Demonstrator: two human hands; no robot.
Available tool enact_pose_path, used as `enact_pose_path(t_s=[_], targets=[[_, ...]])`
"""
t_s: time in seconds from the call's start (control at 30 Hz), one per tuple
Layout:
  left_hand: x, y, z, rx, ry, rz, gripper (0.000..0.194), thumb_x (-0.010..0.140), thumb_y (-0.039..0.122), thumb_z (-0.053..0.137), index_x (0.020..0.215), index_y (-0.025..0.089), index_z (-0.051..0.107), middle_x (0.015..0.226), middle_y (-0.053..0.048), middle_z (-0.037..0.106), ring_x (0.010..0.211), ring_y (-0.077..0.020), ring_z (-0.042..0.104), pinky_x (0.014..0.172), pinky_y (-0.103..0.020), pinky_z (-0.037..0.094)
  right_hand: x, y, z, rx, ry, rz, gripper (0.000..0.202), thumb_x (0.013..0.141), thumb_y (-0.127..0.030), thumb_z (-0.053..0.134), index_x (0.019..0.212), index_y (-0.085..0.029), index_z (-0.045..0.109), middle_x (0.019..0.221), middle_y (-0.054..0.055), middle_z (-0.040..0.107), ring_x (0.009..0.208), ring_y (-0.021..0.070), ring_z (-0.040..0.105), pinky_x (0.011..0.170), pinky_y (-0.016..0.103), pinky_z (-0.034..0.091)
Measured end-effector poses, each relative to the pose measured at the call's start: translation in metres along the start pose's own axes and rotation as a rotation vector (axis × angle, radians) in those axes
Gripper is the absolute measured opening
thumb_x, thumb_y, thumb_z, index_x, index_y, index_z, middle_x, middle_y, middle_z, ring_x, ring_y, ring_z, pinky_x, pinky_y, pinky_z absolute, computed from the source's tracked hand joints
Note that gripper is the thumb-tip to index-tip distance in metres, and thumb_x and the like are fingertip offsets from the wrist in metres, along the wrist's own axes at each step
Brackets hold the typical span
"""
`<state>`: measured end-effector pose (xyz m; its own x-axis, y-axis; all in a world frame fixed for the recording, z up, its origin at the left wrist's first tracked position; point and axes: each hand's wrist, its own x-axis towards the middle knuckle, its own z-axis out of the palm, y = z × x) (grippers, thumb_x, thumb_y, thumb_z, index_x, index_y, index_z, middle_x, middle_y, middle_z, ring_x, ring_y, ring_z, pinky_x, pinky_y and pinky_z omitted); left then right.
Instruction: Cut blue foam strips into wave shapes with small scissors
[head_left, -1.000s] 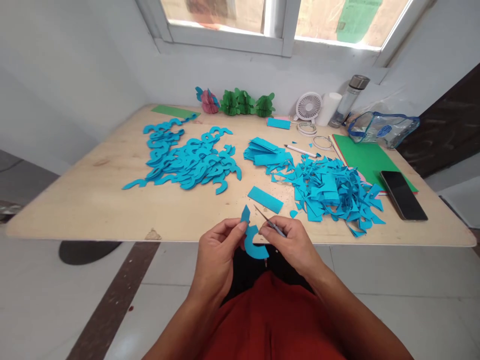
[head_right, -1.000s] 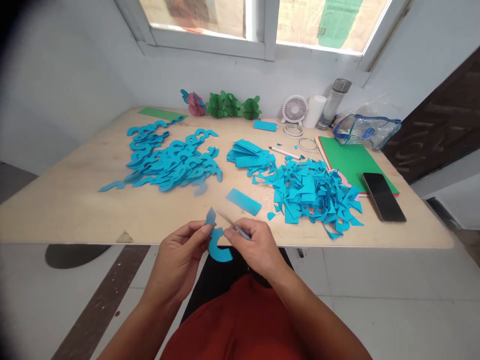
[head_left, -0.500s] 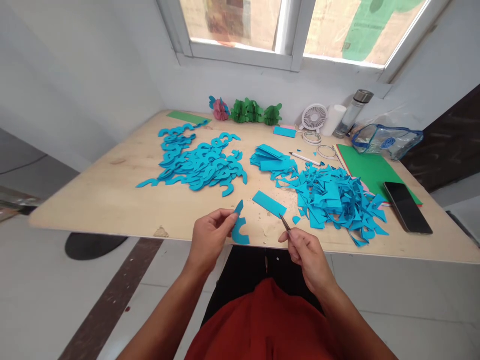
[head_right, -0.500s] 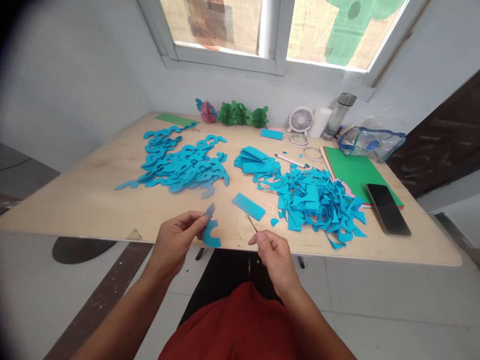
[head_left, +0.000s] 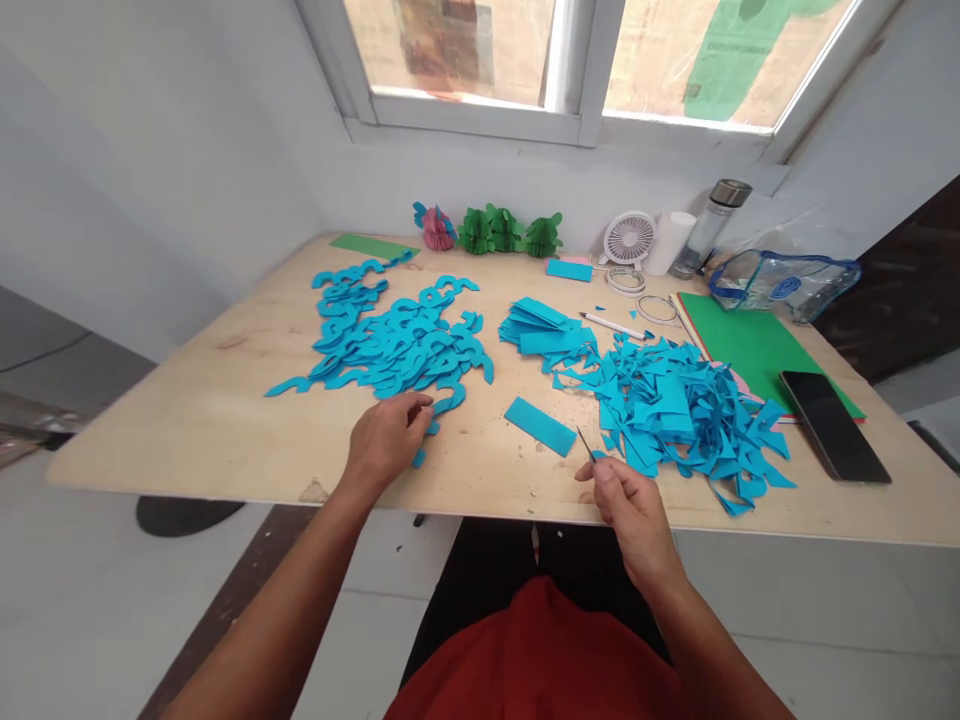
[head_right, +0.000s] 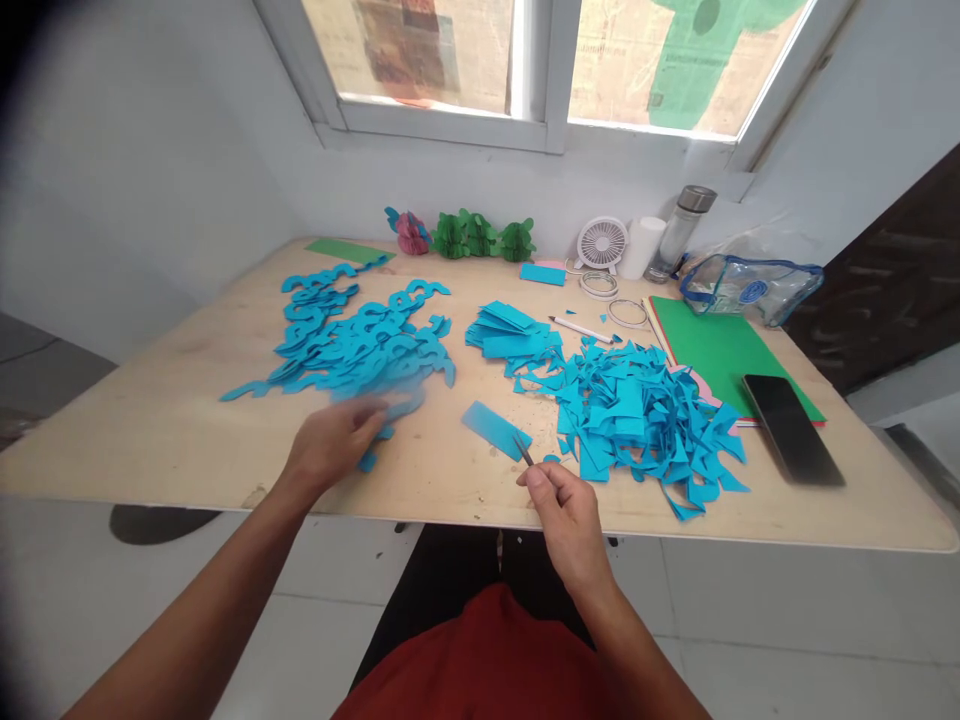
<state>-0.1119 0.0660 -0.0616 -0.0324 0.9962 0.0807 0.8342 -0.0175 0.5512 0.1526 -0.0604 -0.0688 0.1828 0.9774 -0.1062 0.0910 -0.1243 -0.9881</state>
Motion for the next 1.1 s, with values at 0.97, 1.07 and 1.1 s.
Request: enact_pose_path(t_s=[0.97, 1.07, 1.1], targets=[[-0.020, -0.015, 0.005, -0.231, 0.072, -0.077, 0.016, 0.073, 0.037, 0.059, 0.068, 0.023, 0.060, 0.070, -0.003, 0.068, 0.066, -0.0215, 0.063, 0.060, -0.031, 0.048, 0.006, 0.003, 0.003, -0.036, -0.029, 0.049, 0.047, 0.086, -0.059, 0.051, 0.078, -0.015, 0.065, 0.054, -0.006, 0.025, 0.050, 0.0114, 0.023, 0.048, 0.026, 0.015], [-0.020, -0.014, -0.003, -0.384, 0.043, -0.138, 0.023, 0.070, 0.043, 0.063, 0.070, 0.021, 0.062, 0.065, -0.002, 0.066, 0.059, -0.0184, 0.060, 0.055, -0.028, 0.046, 0.005, 0.005, 0.003, -0.010, -0.030, 0.052, 0.047, 0.086, -0.059, 0.052, 0.079, -0.015, 0.066, 0.054, -0.007, 0.025, 0.050, 0.0111, 0.022, 0.047, 0.026, 0.014], [-0.020, -0.012, -0.005, -0.452, 0.036, -0.162, 0.023, 0.069, 0.043, 0.065, 0.070, 0.020, 0.062, 0.065, -0.002, 0.066, 0.059, -0.0178, 0.060, 0.056, -0.028, 0.046, 0.005, 0.005, 0.002, 0.002, -0.028, 0.051, 0.046, 0.086, -0.058, 0.053, 0.079, -0.015, 0.066, 0.054, -0.007, 0.024, 0.050, 0.0110, 0.022, 0.047, 0.026, 0.014]])
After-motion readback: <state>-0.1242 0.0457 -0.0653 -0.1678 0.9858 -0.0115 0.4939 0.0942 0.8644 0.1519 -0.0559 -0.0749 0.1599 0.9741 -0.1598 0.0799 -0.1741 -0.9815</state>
